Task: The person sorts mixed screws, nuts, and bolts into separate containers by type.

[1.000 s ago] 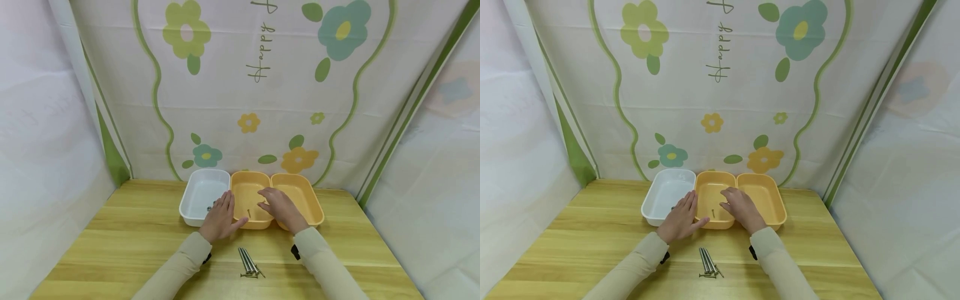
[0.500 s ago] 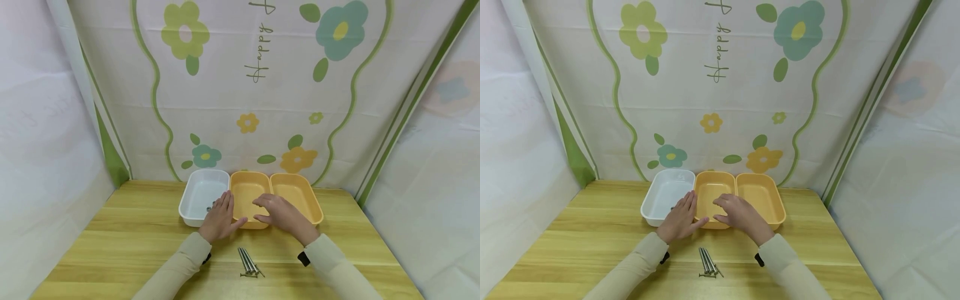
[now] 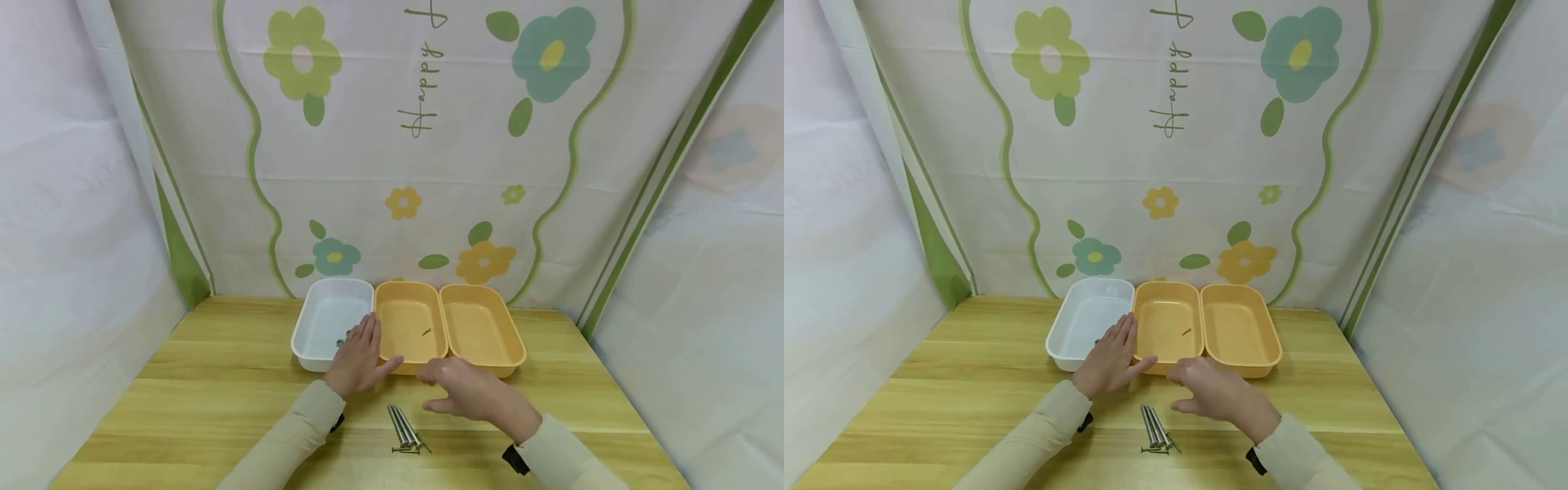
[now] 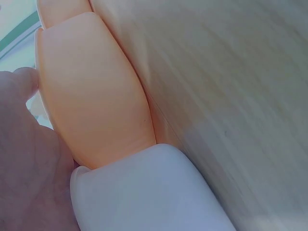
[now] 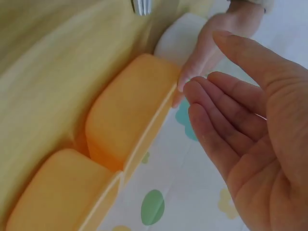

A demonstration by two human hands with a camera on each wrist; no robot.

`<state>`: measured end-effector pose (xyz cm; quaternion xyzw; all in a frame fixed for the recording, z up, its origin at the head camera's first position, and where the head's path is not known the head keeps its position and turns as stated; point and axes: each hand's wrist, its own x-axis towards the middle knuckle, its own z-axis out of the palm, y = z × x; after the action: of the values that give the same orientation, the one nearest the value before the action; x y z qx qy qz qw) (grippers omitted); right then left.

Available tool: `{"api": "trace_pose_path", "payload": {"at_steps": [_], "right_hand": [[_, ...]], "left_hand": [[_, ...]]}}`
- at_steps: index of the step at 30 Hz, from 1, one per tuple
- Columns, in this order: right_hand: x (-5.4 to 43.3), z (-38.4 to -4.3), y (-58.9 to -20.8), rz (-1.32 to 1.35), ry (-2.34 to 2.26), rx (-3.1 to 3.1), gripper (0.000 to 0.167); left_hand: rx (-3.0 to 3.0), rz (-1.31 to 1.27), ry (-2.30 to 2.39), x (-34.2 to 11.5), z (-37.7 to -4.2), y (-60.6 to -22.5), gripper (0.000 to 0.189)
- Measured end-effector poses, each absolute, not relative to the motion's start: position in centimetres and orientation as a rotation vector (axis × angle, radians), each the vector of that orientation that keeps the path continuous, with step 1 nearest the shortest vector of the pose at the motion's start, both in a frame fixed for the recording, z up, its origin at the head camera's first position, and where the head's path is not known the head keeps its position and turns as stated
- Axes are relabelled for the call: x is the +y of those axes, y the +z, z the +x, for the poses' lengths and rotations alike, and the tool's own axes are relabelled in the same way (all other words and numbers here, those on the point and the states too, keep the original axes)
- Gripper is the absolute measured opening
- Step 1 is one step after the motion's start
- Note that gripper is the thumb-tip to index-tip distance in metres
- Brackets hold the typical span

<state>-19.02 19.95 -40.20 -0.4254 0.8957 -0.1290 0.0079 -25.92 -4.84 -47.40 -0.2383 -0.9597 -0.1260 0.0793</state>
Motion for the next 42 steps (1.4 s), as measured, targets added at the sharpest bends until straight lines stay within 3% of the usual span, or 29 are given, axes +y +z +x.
{"api": "trace_pose_path", "payload": {"at_steps": [20, 26, 35, 42], "right_hand": [[20.9, -15.8, -46.6, -1.264, -0.429, 2.718, 0.031], [21.1, -16.1, -47.4, -1.256, -0.480, 2.714, 0.027], [20.7, -17.6, -47.7, -1.189, -0.589, 2.668, 0.006], [20.2, -18.9, -47.9, -1.273, -0.496, 2.732, 0.013]], "left_hand": [[-2.883, -0.713, -0.388, -4.7, -25.9, -47.2, 0.098], [-2.884, -0.714, -0.382, -4.7, -25.8, -47.1, 0.098], [-2.891, -0.704, -0.387, -4.7, -25.9, -47.3, 0.098], [-2.896, -0.702, -0.401, -4.7, -25.8, -47.2, 0.098]]}}
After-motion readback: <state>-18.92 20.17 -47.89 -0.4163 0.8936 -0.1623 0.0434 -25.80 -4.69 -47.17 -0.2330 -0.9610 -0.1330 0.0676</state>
